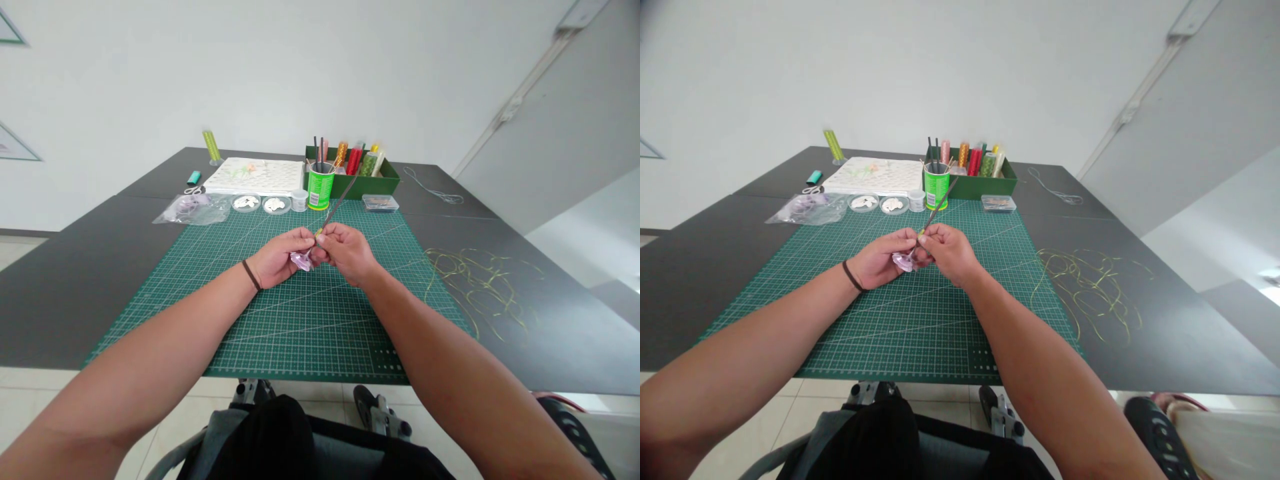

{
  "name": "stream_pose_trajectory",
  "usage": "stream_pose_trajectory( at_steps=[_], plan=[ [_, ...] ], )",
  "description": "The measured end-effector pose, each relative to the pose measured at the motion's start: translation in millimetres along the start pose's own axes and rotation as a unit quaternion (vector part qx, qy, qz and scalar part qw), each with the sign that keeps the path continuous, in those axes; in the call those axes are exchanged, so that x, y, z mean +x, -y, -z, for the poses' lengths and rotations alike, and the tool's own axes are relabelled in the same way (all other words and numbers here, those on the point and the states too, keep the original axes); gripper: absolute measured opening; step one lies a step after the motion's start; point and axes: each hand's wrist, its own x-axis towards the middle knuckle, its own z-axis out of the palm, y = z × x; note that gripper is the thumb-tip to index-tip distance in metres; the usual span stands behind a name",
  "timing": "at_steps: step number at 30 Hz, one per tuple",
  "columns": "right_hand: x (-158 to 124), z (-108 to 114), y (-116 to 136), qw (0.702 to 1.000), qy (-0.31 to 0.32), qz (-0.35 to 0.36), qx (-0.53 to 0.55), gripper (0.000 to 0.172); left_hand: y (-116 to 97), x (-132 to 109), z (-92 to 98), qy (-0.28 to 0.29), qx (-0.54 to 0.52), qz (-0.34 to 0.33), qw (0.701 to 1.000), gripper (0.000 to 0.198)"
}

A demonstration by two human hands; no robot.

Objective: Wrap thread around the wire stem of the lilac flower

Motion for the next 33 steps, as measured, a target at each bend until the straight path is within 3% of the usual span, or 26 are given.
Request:
stream_pose_trajectory(
  at_steps=[5,11,18,24,33],
  plan=[
    [4.8,4.0,-2.5,0.99,-0.083,0.018,-0.113,0.025,7.8,5.9,1.1,-0.099,0.198,-0.081,0.972,0.026],
    [5.2,1.8,-5.1,0.978,-0.099,0.027,-0.182,0.015,7.2,3.8,0.6,-0.166,0.37,-0.132,0.904,0.017],
    [0.2,-0.8,0.0,0.976,-0.072,0.048,-0.199,0.015,7.3,4.9,-0.3,-0.176,0.305,-0.138,0.926,0.013],
    [-1.0,-0.6,5.0,0.962,-0.085,0.059,-0.252,0.014,8.8,5.8,0.9,-0.18,0.287,-0.168,0.926,0.017],
    [0.3,-0.9,3.9,0.966,-0.091,0.053,-0.237,0.014,8.3,6.5,1.5,-0.166,0.276,-0.154,0.934,0.017]
  ],
)
